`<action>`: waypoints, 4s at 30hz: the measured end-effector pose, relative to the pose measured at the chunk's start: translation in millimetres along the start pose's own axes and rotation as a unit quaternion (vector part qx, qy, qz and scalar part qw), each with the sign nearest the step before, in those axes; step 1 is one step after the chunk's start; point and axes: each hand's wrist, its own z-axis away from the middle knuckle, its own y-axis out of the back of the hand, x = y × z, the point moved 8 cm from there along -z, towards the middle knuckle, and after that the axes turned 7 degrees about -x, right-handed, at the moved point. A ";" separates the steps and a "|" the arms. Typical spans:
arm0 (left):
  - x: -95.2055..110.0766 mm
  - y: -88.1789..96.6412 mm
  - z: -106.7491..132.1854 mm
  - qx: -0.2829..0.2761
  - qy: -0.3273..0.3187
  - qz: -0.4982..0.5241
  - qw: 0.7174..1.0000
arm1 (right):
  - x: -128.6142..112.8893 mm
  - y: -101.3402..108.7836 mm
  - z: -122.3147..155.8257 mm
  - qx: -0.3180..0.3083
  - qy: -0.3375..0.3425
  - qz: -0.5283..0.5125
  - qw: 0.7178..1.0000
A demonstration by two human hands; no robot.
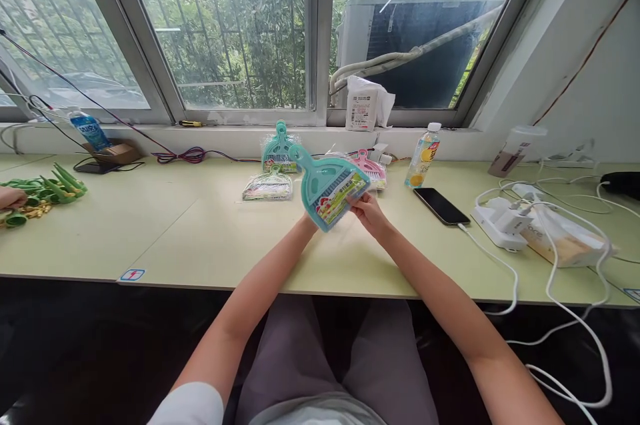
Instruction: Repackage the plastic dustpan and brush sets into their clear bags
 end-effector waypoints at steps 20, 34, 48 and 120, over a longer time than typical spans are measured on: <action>10.5 -1.6 15.1 0.020 -0.055 -0.223 0.973 | -11.0 49.4 -3.8 0.155 0.072 -0.024 0.985; 9.9 -0.3 14.6 0.040 -0.077 -0.281 0.956 | -12.4 50.1 -3.2 0.155 0.089 -0.006 0.984; 10.3 11.4 12.9 0.069 -0.059 -0.214 0.973 | -4.6 46.0 -5.4 0.134 0.048 0.010 0.990; 40.7 51.5 14.4 0.177 -0.052 -0.533 0.826 | 9.7 68.2 -8.8 0.034 -0.086 0.279 0.956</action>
